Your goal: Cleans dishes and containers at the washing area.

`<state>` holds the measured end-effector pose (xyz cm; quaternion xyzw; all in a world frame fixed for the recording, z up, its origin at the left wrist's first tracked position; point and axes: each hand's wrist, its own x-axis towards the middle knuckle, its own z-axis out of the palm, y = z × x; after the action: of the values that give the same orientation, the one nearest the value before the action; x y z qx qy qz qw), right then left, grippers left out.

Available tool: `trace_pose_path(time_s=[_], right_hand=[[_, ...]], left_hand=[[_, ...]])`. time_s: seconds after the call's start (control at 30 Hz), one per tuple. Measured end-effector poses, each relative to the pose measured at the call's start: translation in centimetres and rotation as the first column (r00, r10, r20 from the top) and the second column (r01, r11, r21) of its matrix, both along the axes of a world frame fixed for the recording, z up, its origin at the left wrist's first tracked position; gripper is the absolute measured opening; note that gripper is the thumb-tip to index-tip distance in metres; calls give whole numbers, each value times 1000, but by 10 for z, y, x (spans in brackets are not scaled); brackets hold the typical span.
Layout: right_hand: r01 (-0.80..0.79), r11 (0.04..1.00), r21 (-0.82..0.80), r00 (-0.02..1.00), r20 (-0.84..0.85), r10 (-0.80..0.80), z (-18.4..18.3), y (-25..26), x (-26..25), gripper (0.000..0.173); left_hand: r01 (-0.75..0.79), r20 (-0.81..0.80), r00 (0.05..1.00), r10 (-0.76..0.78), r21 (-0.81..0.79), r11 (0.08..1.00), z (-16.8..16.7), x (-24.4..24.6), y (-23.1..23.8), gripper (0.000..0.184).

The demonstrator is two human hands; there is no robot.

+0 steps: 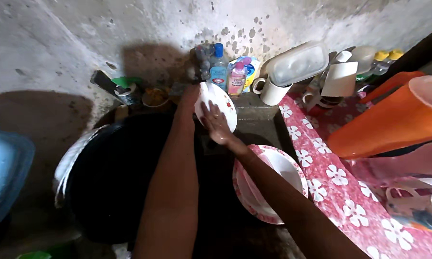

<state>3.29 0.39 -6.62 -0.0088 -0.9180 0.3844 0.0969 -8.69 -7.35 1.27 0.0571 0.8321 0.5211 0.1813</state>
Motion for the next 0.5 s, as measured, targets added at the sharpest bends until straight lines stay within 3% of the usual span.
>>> trace_pose_path(time_s=[0.13, 0.23, 0.3, 0.37, 0.5], right_hand=[[293, 947, 135, 941, 135, -310, -25, 44, -22, 82], [393, 907, 148, 914, 42, -403, -9, 38, -50, 82], [330, 935, 132, 944, -28, -330, 11, 16, -58, 72], [170, 982, 84, 985, 21, -172, 38, -7, -33, 63], [-7, 999, 43, 999, -36, 8, 7, -6, -3, 61]], left_hand=[[-18, 26, 999, 19, -11, 1000, 2, -1, 5, 46], [51, 45, 998, -49, -42, 998, 6, 4, 4, 49], [104, 45, 994, -102, -48, 993, 8, 6, 2, 49], [99, 50, 994, -97, -28, 995, 7, 6, 1, 47], [80, -88, 993, -81, -15, 997, 3, 0, -2, 45]])
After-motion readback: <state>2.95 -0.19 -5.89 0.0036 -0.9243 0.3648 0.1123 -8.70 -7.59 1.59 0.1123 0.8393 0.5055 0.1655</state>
